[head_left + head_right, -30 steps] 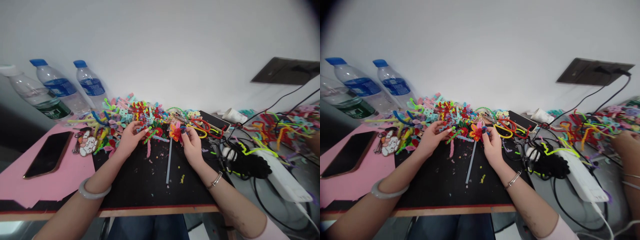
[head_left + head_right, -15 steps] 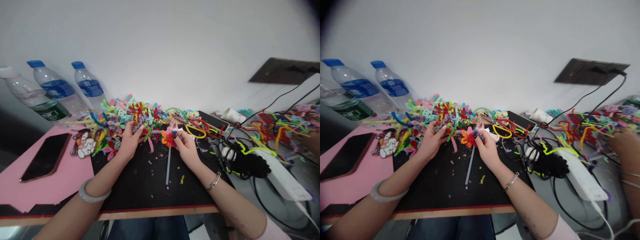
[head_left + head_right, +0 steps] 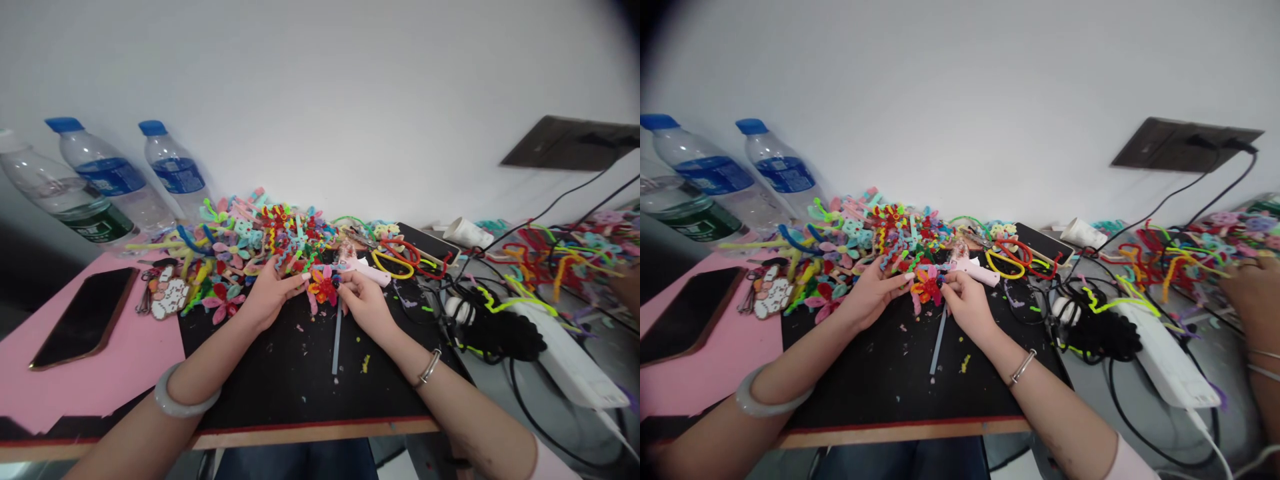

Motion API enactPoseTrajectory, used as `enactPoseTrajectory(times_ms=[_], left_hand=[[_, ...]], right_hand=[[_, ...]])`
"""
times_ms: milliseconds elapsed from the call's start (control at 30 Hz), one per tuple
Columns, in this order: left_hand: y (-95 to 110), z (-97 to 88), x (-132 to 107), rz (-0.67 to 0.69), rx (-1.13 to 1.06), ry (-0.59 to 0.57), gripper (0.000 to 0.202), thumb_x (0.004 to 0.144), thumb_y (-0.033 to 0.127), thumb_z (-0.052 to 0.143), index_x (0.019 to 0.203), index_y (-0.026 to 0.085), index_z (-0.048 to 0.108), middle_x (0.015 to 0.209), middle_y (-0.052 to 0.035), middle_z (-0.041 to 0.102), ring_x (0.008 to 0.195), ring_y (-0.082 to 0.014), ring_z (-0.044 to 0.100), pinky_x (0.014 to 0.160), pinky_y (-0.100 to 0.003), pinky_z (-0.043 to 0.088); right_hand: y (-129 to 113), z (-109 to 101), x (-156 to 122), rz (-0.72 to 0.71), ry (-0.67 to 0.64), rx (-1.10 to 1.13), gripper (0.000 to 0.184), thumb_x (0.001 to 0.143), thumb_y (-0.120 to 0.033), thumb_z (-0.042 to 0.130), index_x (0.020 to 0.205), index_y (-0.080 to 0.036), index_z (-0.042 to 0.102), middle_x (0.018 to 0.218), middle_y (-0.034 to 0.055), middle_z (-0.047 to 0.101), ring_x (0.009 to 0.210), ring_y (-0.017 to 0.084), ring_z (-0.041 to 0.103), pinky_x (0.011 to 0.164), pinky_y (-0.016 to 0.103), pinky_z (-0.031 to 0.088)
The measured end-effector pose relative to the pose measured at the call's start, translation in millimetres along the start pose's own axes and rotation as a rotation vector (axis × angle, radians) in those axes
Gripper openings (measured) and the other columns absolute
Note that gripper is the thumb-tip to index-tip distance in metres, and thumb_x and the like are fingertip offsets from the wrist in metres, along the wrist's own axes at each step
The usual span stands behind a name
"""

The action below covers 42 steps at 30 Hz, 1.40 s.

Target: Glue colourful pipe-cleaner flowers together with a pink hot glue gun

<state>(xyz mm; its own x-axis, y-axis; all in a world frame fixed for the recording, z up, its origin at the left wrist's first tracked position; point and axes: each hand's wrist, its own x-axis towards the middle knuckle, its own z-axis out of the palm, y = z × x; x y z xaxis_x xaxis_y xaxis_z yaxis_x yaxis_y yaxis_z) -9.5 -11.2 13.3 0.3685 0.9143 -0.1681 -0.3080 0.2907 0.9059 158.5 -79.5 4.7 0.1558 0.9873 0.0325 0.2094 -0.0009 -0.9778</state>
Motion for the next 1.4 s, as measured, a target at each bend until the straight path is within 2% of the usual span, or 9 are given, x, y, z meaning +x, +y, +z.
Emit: enactPoseTrajectory(times_ms=[133, 267, 467, 700, 933, 1067, 1267, 1333, 1400], left_hand=[[-2, -3.0, 2, -0.068, 0.003, -0.047, 0.031, 0.061, 0.018, 0.075, 0.086, 0.017, 0.057, 0.084, 0.0016, 0.064, 0.075, -0.0088, 0.062, 0.075, -0.023, 0.053], [-4, -6.1, 2, -0.151, 0.038, -0.061, 0.025, 0.064, 0.025, 0.074, 0.079, 0.016, 0.058, 0.075, 0.0012, 0.065, 0.072, -0.0108, 0.064, 0.073, -0.028, 0.054], [-2, -5.4, 0, -0.204, 0.090, -0.087, 0.029, 0.065, 0.030, 0.074, 0.083, 0.016, 0.055, 0.082, -0.0004, 0.065, 0.070, -0.0101, 0.064, 0.069, -0.026, 0.055], [1, -3.8, -3, -0.183, 0.193, -0.160, 0.055, 0.061, 0.024, 0.078, 0.109, 0.026, 0.050, 0.103, -0.0011, 0.063, 0.077, -0.0115, 0.065, 0.065, -0.023, 0.056], [0, -5.7, -2, -0.154, 0.214, -0.147, 0.052, 0.062, 0.024, 0.076, 0.108, 0.022, 0.051, 0.102, -0.0040, 0.065, 0.073, -0.0123, 0.066, 0.063, -0.024, 0.055], [3, -8.0, 0, -0.126, 0.249, -0.141, 0.051, 0.062, 0.024, 0.075, 0.106, 0.019, 0.050, 0.099, -0.0047, 0.066, 0.072, -0.0132, 0.066, 0.064, -0.026, 0.055], [6, -13.0, 2, -0.059, 0.276, -0.195, 0.039, 0.063, 0.025, 0.074, 0.093, 0.017, 0.051, 0.081, 0.0002, 0.065, 0.069, -0.0145, 0.065, 0.064, -0.029, 0.055], [6, -14.9, 2, -0.050, 0.286, -0.232, 0.041, 0.063, 0.024, 0.074, 0.098, 0.018, 0.053, 0.079, 0.0004, 0.064, 0.069, -0.0148, 0.065, 0.063, -0.028, 0.055], [7, -16.6, 2, -0.053, 0.293, -0.288, 0.046, 0.064, 0.023, 0.073, 0.105, 0.019, 0.053, 0.082, -0.0008, 0.065, 0.071, -0.0156, 0.065, 0.063, -0.028, 0.054]], right_hand=[[0, -1, 0, 0.001, 0.007, -0.011, 0.017, 0.077, -0.030, 0.054, 0.086, -0.016, 0.053, 0.047, -0.0076, 0.050, 0.040, 0.009, 0.046, 0.045, 0.022, 0.038], [-1, -1, 1, 0.029, 0.012, -0.003, 0.015, 0.076, -0.030, 0.054, 0.082, -0.017, 0.052, 0.046, -0.0081, 0.050, 0.038, 0.008, 0.045, 0.043, 0.022, 0.037], [-2, -1, 0, 0.031, 0.024, -0.035, 0.013, 0.076, -0.028, 0.054, 0.080, -0.017, 0.051, 0.043, -0.0084, 0.050, 0.036, 0.009, 0.045, 0.042, 0.021, 0.036], [0, -3, 2, 0.012, 0.037, -0.055, 0.013, 0.077, -0.029, 0.053, 0.079, -0.017, 0.051, 0.043, -0.0085, 0.047, 0.035, 0.008, 0.044, 0.041, 0.021, 0.034], [0, -4, 2, 0.028, 0.020, 0.020, 0.020, 0.078, -0.035, 0.053, 0.084, -0.016, 0.052, 0.045, -0.0082, 0.048, 0.034, 0.007, 0.042, 0.036, 0.020, 0.030], [4, -5, 2, 0.041, 0.019, 0.048, 0.024, 0.080, -0.041, 0.051, 0.085, -0.018, 0.050, 0.053, -0.0049, 0.054, 0.033, 0.007, 0.041, 0.034, 0.020, 0.026], [0, -14, 2, -0.137, 0.268, -0.003, 0.020, 0.083, -0.038, 0.052, 0.092, -0.021, 0.048, 0.059, -0.0061, 0.043, 0.047, 0.008, 0.039, 0.043, 0.021, 0.030], [-1, -16, 1, -0.179, 0.249, -0.055, 0.022, 0.084, -0.039, 0.051, 0.097, -0.021, 0.052, 0.065, -0.0034, 0.045, 0.053, 0.010, 0.041, 0.047, 0.022, 0.033], [0, -18, 1, -0.218, 0.175, -0.068, 0.030, 0.086, -0.043, 0.043, 0.096, -0.020, 0.058, 0.072, 0.0009, 0.051, 0.059, 0.012, 0.044, 0.050, 0.024, 0.035]])
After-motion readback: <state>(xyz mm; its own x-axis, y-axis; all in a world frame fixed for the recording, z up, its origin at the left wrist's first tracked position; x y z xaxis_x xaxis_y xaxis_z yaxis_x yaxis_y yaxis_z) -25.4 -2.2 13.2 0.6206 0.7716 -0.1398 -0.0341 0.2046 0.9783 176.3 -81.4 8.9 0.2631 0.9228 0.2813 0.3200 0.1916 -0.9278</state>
